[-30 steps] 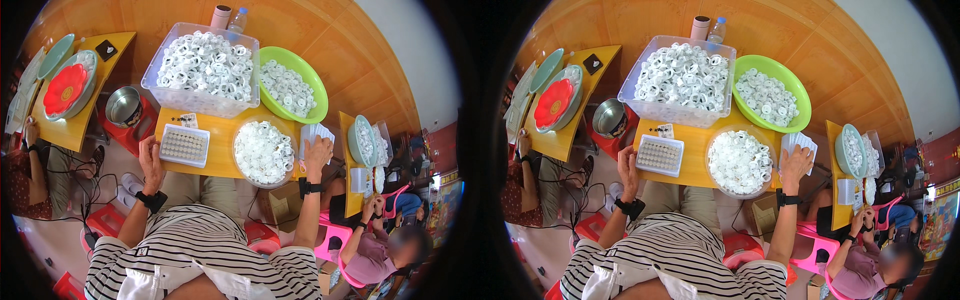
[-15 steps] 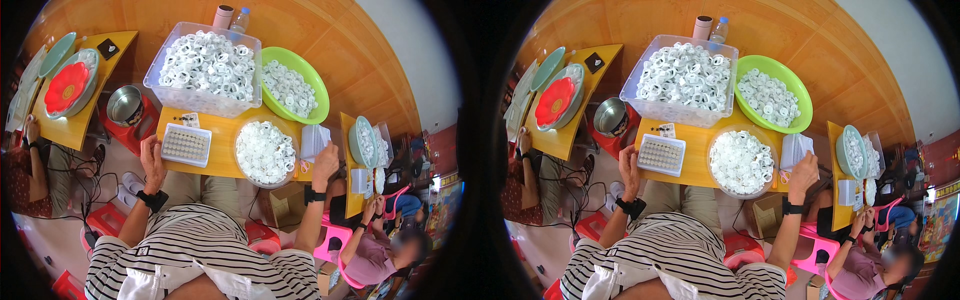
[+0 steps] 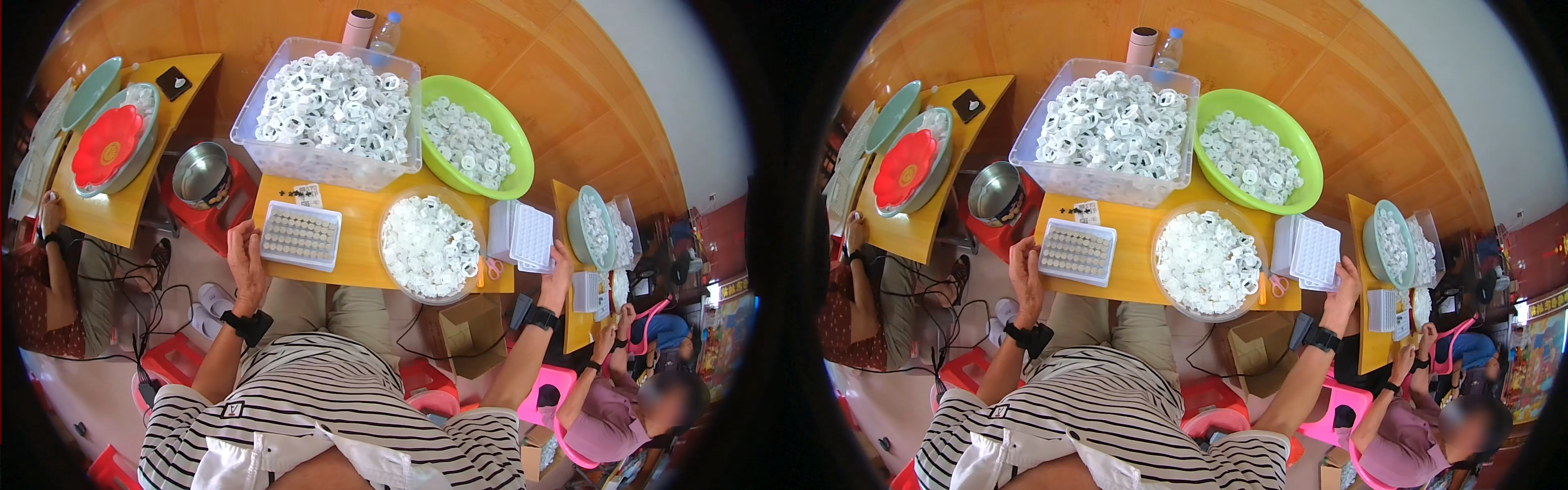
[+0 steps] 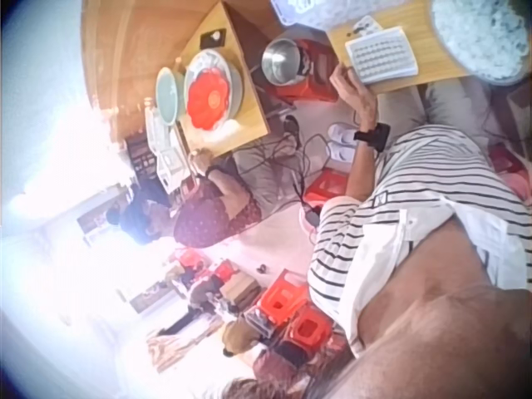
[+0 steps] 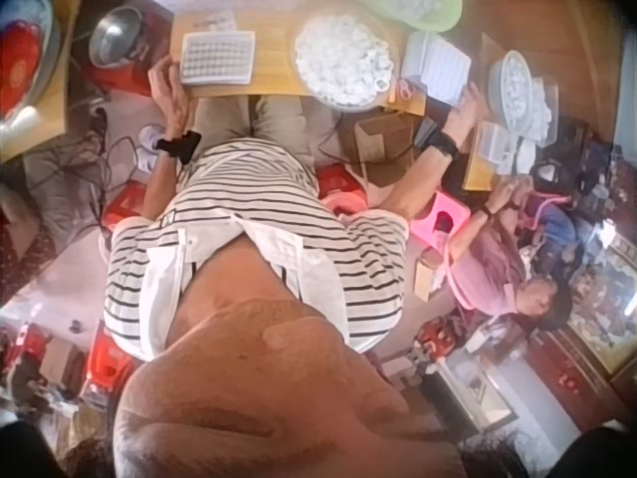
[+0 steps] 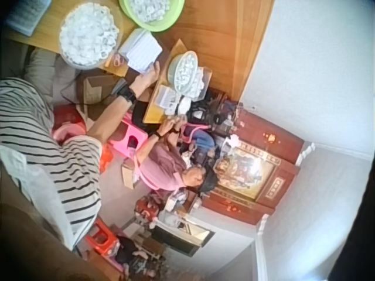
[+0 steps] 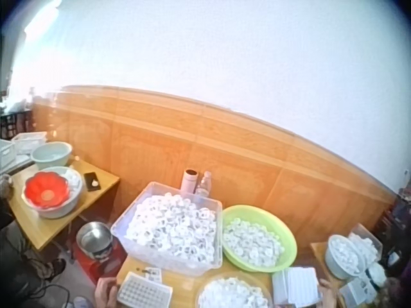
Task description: Assembling small white plastic components and placing them into an organized tray.
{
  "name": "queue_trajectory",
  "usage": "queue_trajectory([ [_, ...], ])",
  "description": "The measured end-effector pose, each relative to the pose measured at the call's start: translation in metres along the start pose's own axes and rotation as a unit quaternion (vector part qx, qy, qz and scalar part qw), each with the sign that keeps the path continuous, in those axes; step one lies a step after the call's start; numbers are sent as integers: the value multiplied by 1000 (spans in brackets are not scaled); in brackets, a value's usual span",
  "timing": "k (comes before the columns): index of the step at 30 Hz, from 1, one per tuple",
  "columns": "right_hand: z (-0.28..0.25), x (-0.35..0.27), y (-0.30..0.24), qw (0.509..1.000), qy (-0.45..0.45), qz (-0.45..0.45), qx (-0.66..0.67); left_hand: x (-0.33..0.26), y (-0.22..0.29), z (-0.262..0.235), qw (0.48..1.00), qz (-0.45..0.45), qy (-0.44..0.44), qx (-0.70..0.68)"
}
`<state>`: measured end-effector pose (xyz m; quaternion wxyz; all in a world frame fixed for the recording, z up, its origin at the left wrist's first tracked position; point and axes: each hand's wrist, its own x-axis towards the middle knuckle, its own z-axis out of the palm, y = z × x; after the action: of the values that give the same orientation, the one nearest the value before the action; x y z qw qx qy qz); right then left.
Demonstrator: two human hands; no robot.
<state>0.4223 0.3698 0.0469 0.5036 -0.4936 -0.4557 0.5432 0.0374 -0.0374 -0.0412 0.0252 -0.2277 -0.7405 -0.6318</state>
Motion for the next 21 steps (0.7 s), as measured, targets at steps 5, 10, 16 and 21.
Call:
queue_trajectory([
  [5,1,17,15,997,-27,47,61,0,-1,0,1000,1,-1,6],
  [10,6,21,18,1000,13,13,6,0,5,0,1000,11,-1,22],
  [16,0,28,23,990,58,-41,-125,0,0,-1,1000,13,-1,26],
  [21,0,21,23,991,92,-24,-92,0,1,-2,999,4,-11,32],
])
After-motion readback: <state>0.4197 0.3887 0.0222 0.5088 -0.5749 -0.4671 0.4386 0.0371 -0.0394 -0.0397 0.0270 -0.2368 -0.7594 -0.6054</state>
